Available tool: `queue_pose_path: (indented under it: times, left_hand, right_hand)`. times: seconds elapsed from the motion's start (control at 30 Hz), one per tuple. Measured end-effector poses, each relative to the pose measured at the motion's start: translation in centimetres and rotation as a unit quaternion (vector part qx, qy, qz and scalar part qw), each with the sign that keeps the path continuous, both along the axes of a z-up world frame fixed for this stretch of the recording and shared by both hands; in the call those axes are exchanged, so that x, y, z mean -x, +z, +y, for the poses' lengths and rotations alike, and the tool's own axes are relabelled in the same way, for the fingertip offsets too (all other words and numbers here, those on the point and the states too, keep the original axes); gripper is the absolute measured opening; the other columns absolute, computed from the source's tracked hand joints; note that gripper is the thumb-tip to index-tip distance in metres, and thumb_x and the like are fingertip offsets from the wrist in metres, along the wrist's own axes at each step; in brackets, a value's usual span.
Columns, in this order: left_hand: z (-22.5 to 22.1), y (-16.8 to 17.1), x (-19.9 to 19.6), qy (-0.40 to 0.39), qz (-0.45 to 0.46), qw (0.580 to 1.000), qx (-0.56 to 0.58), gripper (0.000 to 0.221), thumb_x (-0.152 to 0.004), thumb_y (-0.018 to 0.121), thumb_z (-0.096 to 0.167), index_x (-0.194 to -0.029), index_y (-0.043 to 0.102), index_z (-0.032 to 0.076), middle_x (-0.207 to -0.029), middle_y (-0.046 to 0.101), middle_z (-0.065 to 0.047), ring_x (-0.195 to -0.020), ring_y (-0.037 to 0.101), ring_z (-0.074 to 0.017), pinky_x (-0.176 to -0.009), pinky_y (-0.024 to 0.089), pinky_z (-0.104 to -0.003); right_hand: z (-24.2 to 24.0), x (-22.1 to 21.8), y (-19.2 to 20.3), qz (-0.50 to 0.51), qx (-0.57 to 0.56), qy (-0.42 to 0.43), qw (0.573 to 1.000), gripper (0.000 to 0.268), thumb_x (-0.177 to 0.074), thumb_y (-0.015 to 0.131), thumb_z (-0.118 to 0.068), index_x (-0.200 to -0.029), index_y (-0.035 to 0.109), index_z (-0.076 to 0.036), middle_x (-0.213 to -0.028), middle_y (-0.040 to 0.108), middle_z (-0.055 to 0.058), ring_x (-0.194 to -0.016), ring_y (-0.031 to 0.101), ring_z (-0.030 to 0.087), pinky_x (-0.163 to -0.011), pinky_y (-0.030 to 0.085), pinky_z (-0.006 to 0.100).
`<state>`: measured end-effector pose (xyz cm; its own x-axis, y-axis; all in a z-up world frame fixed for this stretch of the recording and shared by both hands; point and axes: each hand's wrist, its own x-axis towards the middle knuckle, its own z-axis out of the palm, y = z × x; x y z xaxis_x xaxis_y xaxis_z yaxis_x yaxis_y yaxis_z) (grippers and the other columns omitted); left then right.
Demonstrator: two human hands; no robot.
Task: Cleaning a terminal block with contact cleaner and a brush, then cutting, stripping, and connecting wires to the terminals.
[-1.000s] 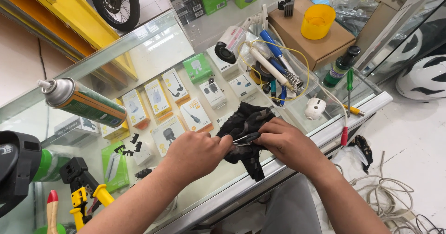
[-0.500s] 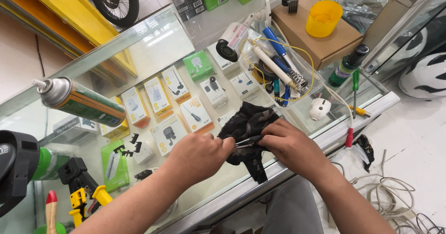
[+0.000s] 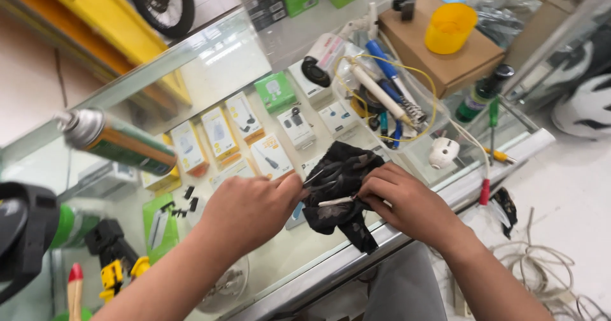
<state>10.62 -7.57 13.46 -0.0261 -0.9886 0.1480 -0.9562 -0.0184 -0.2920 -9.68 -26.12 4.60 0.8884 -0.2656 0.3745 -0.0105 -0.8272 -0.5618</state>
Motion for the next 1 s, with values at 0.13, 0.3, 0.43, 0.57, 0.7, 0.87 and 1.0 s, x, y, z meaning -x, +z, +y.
queue_pose_path:
  times: [0.13, 0.3, 0.43, 0.57, 0.7, 0.87, 1.0]
  left_hand:
    - [0.4, -1.6, 0.1, 0.014, 0.033, 0.997, -0.070, 0.022, -0.105, 0.044, 0.027, -0.088, 0.056, 0.021, -0.059, 0.067, 0.000, -0.059, 0.073, -0.0228, -0.049, 0.056, -0.035]
    - [0.1, -3.2, 0.5, 0.005, 0.060, 0.996, -0.065, 0.024, -0.107, 0.045, 0.028, -0.088, 0.057, 0.020, -0.060, 0.068, -0.002, -0.062, 0.073, -0.0230, -0.050, 0.056, -0.035]
    - [-0.6, -3.3, 1.0, -0.010, 0.065, 0.995, -0.075, 0.024, -0.108, 0.044, 0.029, -0.089, 0.058, 0.021, -0.063, 0.070, -0.001, -0.064, 0.074, -0.0213, -0.051, 0.056, -0.033]
    - [-1.1, -3.5, 1.4, -0.019, 0.062, 0.991, -0.118, 0.026, -0.109, 0.045, 0.026, -0.094, 0.064, 0.017, -0.066, 0.073, -0.005, -0.067, 0.076, -0.0225, -0.055, 0.056, -0.030]
    - [-1.3, -3.3, 1.5, -0.017, 0.058, 0.989, -0.132, 0.026, -0.110, 0.045, 0.026, -0.095, 0.064, 0.017, -0.067, 0.073, -0.006, -0.068, 0.076, -0.0228, -0.055, 0.056, -0.030]
    - [-1.3, -3.4, 1.5, -0.017, 0.069, 0.988, -0.135, 0.026, -0.110, 0.045, 0.027, -0.098, 0.065, 0.016, -0.068, 0.074, -0.007, -0.070, 0.077, -0.0232, -0.056, 0.058, -0.031]
    - [-1.3, -3.4, 1.5, -0.025, 0.060, 0.989, -0.133, 0.025, -0.110, 0.046, 0.025, -0.100, 0.066, 0.014, -0.071, 0.075, -0.008, -0.072, 0.077, -0.0239, -0.057, 0.058, -0.031]
  right_hand:
    - [-0.4, -0.2, 0.6, 0.024, -0.077, -0.004, 0.997, 0.019, -0.086, 0.072, -0.003, -0.104, 0.070, -0.010, -0.086, 0.071, 0.007, -0.094, 0.071, 0.025, -0.081, 0.062, 0.039]
    - [-0.3, -0.3, 1.0, 0.025, -0.067, 0.002, 0.997, 0.013, -0.086, 0.073, -0.011, -0.099, 0.074, -0.012, -0.088, 0.072, 0.004, -0.093, 0.069, 0.023, -0.083, 0.059, 0.037]
    - [-0.2, -0.5, 0.9, 0.020, -0.054, 0.003, 0.998, 0.009, -0.090, 0.072, -0.010, -0.098, 0.075, -0.012, -0.087, 0.071, 0.004, -0.092, 0.068, 0.021, -0.082, 0.059, 0.035]
    - [-0.2, -0.6, 0.5, 0.024, -0.050, 0.000, 0.998, 0.011, -0.090, 0.071, -0.008, -0.096, 0.078, -0.013, -0.086, 0.073, 0.004, -0.091, 0.068, 0.021, -0.080, 0.059, 0.033]
    - [-0.3, -0.6, 0.2, 0.029, -0.054, -0.007, 0.998, 0.013, -0.090, 0.071, -0.008, -0.097, 0.081, -0.014, -0.086, 0.074, 0.005, -0.091, 0.069, 0.021, -0.079, 0.059, 0.033]
    - [-0.6, -0.8, 0.0, 0.034, -0.075, -0.010, 0.997, 0.013, -0.091, 0.072, -0.011, -0.098, 0.082, -0.014, -0.084, 0.074, 0.005, -0.089, 0.069, 0.020, -0.078, 0.059, 0.032]
    - [-0.6, -0.8, 0.2, 0.036, -0.083, -0.010, 0.996, 0.013, -0.091, 0.072, -0.012, -0.099, 0.082, -0.015, -0.085, 0.074, 0.005, -0.089, 0.069, 0.022, -0.079, 0.059, 0.034]
